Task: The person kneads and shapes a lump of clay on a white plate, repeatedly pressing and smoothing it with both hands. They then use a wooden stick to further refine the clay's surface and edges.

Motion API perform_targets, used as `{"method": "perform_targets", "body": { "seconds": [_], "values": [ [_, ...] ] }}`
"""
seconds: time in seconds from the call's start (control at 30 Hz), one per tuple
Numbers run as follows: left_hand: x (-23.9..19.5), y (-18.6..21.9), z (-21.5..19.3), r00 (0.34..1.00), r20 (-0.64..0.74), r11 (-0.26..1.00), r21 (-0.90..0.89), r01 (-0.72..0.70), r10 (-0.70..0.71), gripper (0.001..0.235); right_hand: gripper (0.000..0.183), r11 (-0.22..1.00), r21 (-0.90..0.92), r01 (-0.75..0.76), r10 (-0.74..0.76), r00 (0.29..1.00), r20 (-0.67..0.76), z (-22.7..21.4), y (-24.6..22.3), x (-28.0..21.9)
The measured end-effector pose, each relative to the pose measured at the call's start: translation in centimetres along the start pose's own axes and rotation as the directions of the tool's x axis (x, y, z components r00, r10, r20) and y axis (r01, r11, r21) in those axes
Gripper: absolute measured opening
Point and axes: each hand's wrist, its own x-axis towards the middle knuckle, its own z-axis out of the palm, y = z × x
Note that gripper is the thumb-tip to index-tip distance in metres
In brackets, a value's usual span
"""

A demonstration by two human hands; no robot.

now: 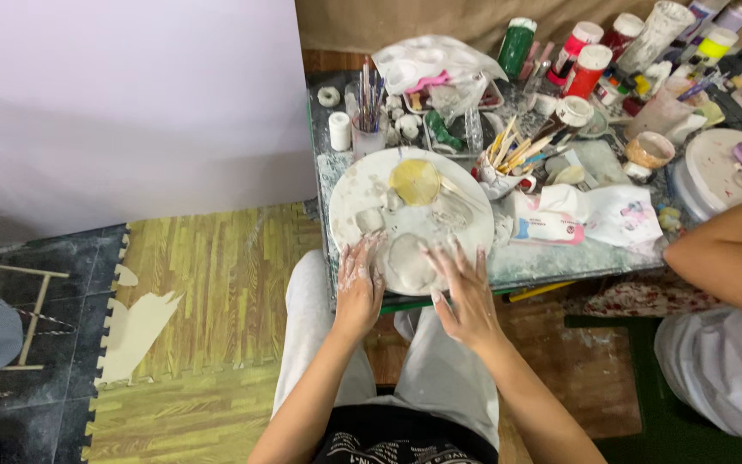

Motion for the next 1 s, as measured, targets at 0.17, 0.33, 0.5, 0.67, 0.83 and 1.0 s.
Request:
{"method": "perform_targets", "body": {
  "seconds": [0.17,0.33,0.5,0.67,0.83,1.0],
  "values": [
    [0.4,0.1,0.1,1.0,0.0,1.0,-0.02,0.02,-0.02,0.062,0.061,0.998,-0.057,-0.038,0.042,0.997,0.063,-0.5,1.7,-0.8],
    [0.2,1.0,-0.4,0.998,0.023,0.997,-0.047,0.067,-0.066,0.055,0.069,0.988,0.037,-0.152,0.151,0.988,0.016,-1.8,1.8,1.5],
    [0.1,1.3,-0.6,0.991,0.06,0.989,-0.08,0.127,-0.122,0.06,0.074,0.969,0.174,-0.176,0.172,0.984,0.038,-1.4,0.7,3.3],
    [0.5,0.7,-0.7,0.974,0.112,0.972,-0.109,0.208,-0.196,0.059,0.076,0.84,0.366,-0.401,0.305,0.906,0.293,-2.2,1.1,3.7],
    [1.5,-0.5,-1.8,0.945,0.195,0.946,-0.142,0.293,-0.263,0.058,0.074,0.975,0.155,-0.162,0.158,0.987,0.038,-1.6,-0.5,2.7],
    [2.0,-1.0,-2.6,0.973,0.109,0.948,-0.226,0.225,-0.205,0.056,0.065,0.971,0.232,-0.056,0.062,0.998,-0.018,-1.3,-1.1,0.8]
  ]
}}
